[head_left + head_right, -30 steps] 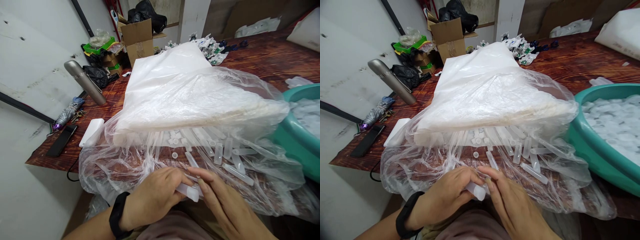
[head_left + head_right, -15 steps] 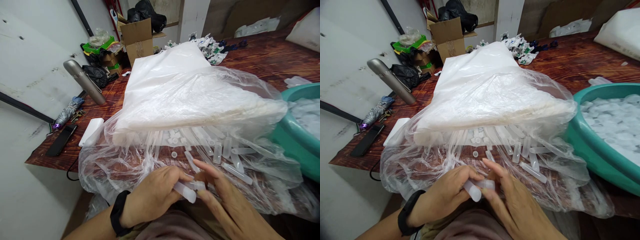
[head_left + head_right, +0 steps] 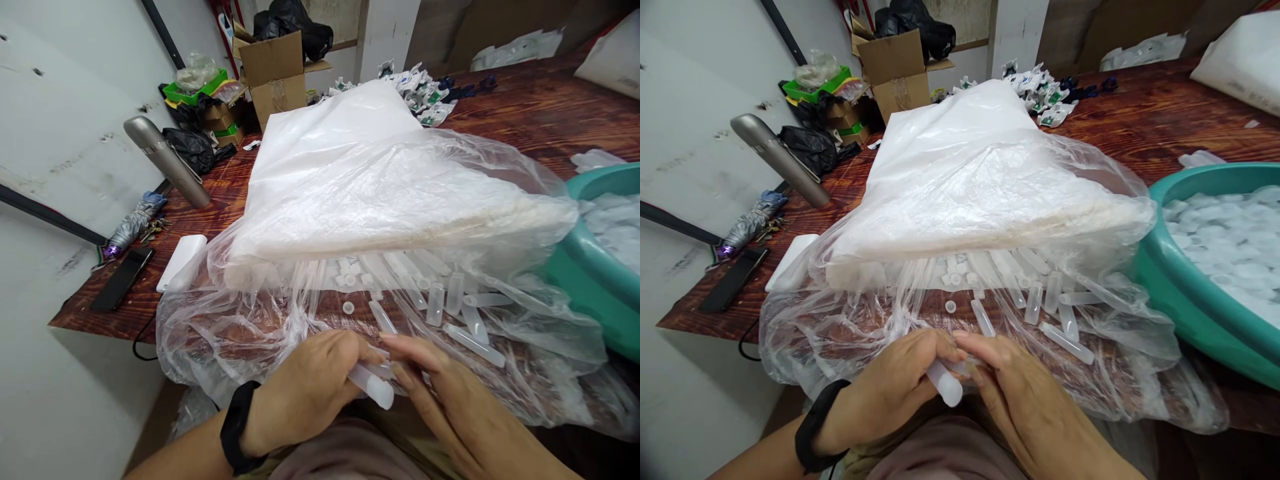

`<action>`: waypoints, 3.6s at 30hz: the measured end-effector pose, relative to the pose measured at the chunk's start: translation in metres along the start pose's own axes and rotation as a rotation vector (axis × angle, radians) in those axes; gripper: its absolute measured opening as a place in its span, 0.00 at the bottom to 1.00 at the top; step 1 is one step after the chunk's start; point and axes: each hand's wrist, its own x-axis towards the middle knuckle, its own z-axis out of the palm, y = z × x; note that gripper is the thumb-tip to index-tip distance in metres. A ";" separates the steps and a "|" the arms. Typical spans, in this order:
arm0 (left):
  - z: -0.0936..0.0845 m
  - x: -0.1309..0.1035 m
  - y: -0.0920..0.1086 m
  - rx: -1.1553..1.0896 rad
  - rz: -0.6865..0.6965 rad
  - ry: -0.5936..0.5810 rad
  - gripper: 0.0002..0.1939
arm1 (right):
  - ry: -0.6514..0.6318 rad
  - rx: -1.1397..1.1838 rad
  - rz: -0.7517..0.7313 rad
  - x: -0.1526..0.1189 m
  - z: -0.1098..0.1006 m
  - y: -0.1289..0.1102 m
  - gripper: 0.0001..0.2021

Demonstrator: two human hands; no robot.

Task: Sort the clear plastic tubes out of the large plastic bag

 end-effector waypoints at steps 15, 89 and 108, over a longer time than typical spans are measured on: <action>-0.005 0.000 0.012 0.347 0.281 0.086 0.12 | -0.004 0.008 -0.011 -0.003 -0.002 -0.008 0.20; 0.000 0.006 -0.004 0.064 0.123 0.214 0.10 | 0.083 0.036 -0.042 0.007 -0.011 0.004 0.12; 0.003 0.010 0.004 0.172 0.212 0.254 0.08 | -0.085 -0.010 0.059 -0.016 0.002 0.001 0.28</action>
